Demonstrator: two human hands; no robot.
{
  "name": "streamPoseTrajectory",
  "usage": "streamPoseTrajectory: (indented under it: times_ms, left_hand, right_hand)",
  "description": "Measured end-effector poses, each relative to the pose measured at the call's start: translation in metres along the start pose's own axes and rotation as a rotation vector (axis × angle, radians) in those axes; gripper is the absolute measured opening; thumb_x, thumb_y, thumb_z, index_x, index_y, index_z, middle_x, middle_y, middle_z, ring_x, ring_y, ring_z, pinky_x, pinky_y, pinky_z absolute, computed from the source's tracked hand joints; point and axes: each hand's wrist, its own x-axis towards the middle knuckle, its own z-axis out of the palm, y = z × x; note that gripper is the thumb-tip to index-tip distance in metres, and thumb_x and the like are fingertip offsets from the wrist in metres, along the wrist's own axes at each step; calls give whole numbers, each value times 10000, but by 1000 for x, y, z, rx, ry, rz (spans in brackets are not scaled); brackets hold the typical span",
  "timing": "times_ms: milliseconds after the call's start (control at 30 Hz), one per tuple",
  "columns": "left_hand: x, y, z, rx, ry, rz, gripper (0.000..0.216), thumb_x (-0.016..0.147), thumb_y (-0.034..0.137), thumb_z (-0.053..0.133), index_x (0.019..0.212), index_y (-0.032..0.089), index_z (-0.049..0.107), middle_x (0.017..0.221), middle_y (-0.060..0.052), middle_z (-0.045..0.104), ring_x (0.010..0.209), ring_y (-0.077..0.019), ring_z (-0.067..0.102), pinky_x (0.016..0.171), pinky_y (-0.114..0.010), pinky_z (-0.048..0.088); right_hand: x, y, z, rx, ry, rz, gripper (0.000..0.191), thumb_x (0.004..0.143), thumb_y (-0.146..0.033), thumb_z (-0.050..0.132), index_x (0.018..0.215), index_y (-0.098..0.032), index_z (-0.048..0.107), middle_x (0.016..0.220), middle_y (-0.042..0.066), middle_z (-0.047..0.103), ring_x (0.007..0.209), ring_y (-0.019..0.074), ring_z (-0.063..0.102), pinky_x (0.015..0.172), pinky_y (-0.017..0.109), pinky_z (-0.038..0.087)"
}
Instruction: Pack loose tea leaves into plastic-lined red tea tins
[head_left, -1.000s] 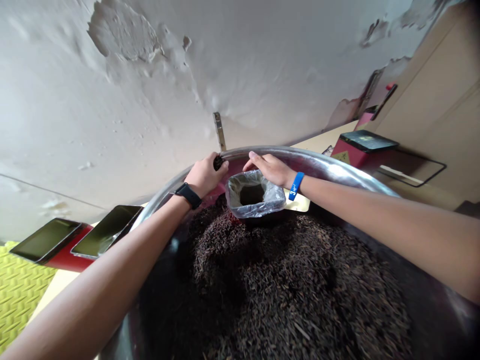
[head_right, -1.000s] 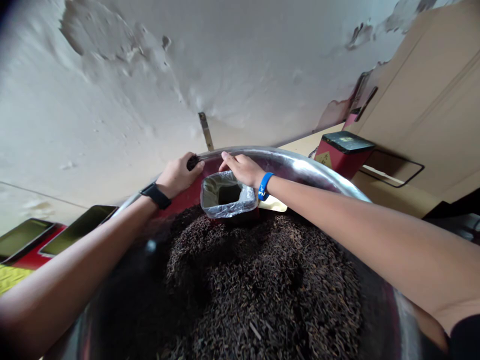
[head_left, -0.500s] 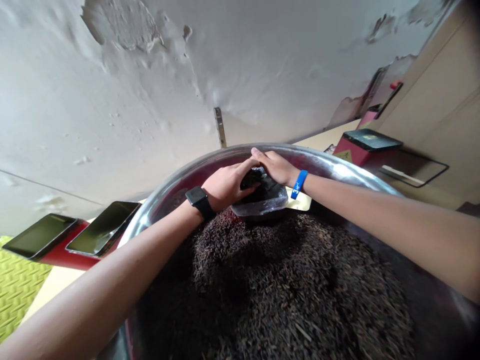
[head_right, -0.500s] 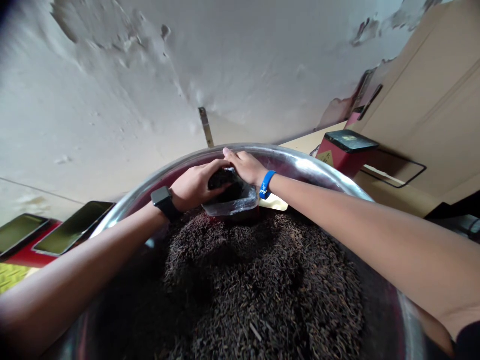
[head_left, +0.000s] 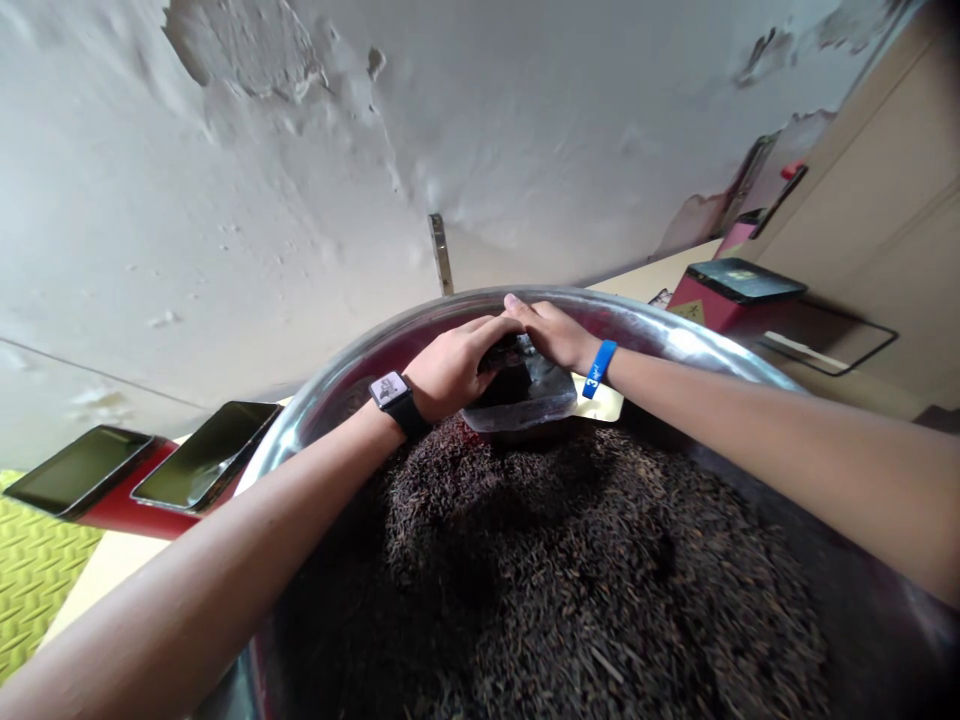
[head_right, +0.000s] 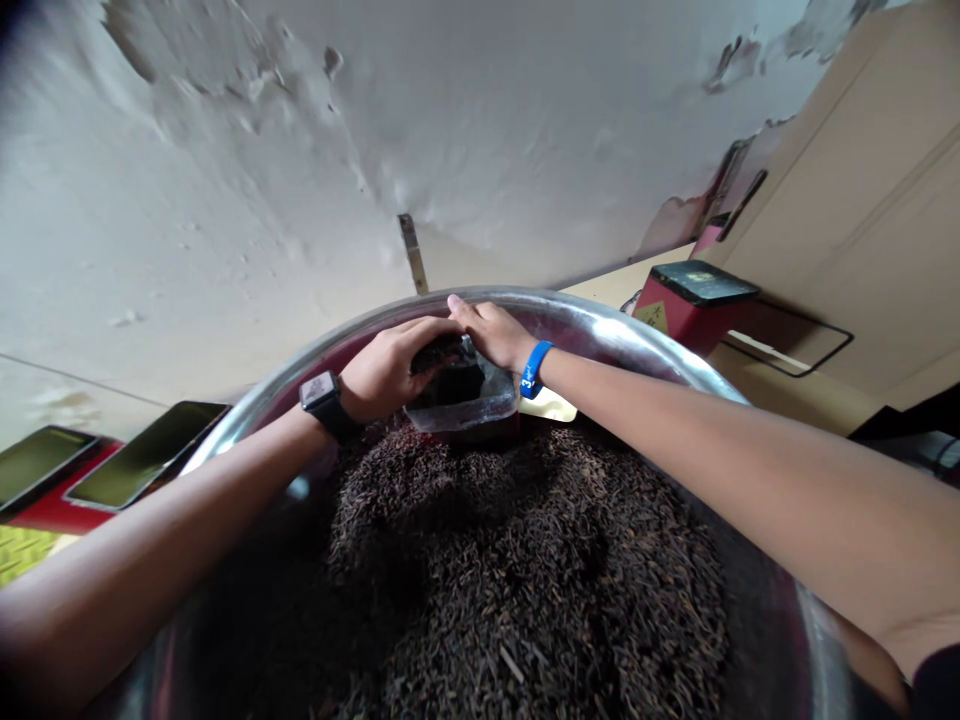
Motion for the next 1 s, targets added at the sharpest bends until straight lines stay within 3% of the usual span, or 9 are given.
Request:
streamPoseTrajectory:
  times_ms: [233, 433, 600, 667, 700, 767, 900, 933, 1000]
  left_hand:
    - [1, 1, 1, -13, 6, 3, 304, 840, 255, 433, 1135, 190, 465, 1093, -83, 557, 984, -161, 532, 825, -313, 441]
    - [3, 4, -9, 55, 1, -33, 404, 765, 427, 532, 1095, 197, 499, 1022, -63, 585, 853, -144, 560, 726, -279, 452]
    - [0, -25, -16, 139, 155, -289, 343, 828, 410, 416, 1072, 187, 509, 967, -65, 609, 753, -124, 563, 655, -252, 435]
    - [-6, -48, -12, 204, 136, -444, 335, 845, 386, 360, 1052, 181, 526, 937, -74, 623, 763, -140, 565, 675, -269, 428]
    - [-11, -59, -8, 232, 50, -522, 340, 839, 385, 356, 1027, 175, 546, 919, -81, 631, 776, -154, 567, 691, -280, 424]
    - [-23, -77, 1, 251, -276, -652, 377, 805, 428, 380, 977, 166, 589, 917, -97, 639, 803, -182, 571, 715, -294, 417]
    - [-42, -86, 19, 114, -889, -716, 500, 722, 544, 441, 1010, 169, 605, 955, -90, 636, 826, -202, 573, 740, -289, 419]
    - [-44, -83, 23, 74, -972, -720, 514, 710, 568, 444, 990, 173, 617, 916, -82, 644, 792, -198, 577, 720, -288, 428]
    - [-46, -74, 27, 43, -976, -710, 529, 675, 616, 460, 895, 174, 651, 785, -70, 649, 702, -186, 577, 649, -277, 448]
  right_hand:
    - [0, 1, 0, -39, 24, -37, 578, 801, -630, 234, 653, -179, 565, 717, 70, 589, 707, 187, 517, 741, 347, 412]
    - [2, 2, 0, -25, -1, -76, 591, 825, -601, 223, 691, -162, 595, 785, 85, 627, 750, 177, 555, 774, 321, 411]
    - [3, 4, 2, -36, 73, -60, 570, 829, -591, 246, 840, -150, 607, 809, 84, 637, 773, 171, 572, 784, 329, 410]
    - [2, 3, 3, -52, 102, -34, 562, 826, -595, 249, 872, -160, 603, 792, 77, 640, 763, 169, 578, 759, 324, 419]
    - [2, 3, 4, -56, 105, -14, 563, 824, -599, 248, 884, -163, 599, 779, 74, 642, 747, 167, 581, 741, 319, 424]
    - [1, 2, 4, -60, 93, 23, 572, 822, -606, 236, 902, -166, 592, 762, 72, 646, 715, 161, 585, 711, 307, 432]
    - [0, 2, 4, -79, 84, 28, 573, 823, -607, 231, 917, -171, 591, 780, 71, 652, 728, 156, 589, 702, 290, 433]
    - [0, 2, 4, -84, 85, 26, 573, 824, -606, 229, 920, -172, 591, 781, 71, 651, 734, 157, 590, 704, 290, 433]
    - [0, 2, 3, -89, 84, 24, 579, 826, -605, 221, 923, -170, 592, 783, 72, 651, 739, 158, 590, 706, 291, 433]
